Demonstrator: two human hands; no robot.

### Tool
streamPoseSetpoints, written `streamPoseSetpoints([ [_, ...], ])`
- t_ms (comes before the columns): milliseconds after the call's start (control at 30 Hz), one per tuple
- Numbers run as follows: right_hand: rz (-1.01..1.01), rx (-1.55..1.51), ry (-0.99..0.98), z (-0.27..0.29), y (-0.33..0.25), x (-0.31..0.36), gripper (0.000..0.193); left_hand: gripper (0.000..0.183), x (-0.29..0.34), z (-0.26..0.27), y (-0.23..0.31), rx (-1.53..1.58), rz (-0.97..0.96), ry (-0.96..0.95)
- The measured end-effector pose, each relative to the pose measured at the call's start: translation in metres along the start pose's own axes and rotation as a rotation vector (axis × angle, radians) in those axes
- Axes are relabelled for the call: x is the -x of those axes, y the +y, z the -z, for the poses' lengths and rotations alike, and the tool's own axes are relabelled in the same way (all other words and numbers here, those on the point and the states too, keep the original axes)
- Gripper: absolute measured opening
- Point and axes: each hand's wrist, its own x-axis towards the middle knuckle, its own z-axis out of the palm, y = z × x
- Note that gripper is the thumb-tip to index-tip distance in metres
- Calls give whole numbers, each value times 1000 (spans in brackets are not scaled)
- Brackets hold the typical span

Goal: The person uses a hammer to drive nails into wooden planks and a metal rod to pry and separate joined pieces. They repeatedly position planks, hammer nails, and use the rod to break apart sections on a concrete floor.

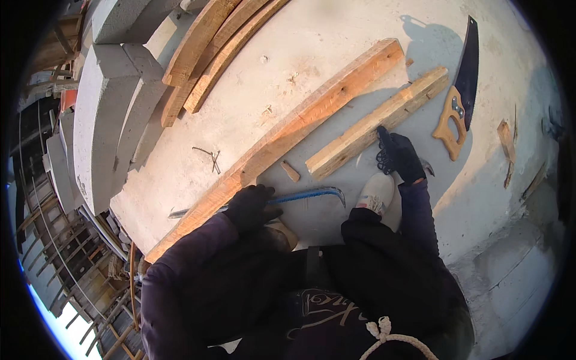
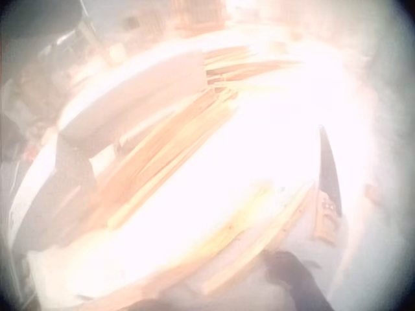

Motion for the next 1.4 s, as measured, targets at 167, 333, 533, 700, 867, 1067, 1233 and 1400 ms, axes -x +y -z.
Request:
streamPoseSetpoints([
  [167, -669, -518, -179, 41, -80, -21, 35, 50, -17, 25, 4, -85, -42, 23],
  [333, -474, -547, -678, 25, -101, -2, 69, 42, -28, 27, 38, -93, 2, 4],
  [533, -396, -718, -520, 31, -86, 8, 63, 27, -34, -32, 15, -413, 8, 26],
  [700, -603, -390, 207, 46, -17, 19, 44, 24, -39, -31, 29, -156, -32, 167],
  [867, -920, -855, 134, 54, 37, -8, 61, 32, -27, -3, 49, -54, 165, -9],
  [1067, -894, -1078, 165, 63, 30, -40, 65, 30, -19, 63, 124, 108, 312, 29],
  [1233, -898, -1005, 1, 90, 36, -47, 65, 25, -45, 135, 200, 58, 398, 42],
  [1400, -815, -868, 89, 67, 61, -36, 62, 26, -67, 174, 257, -302, 259, 44],
])
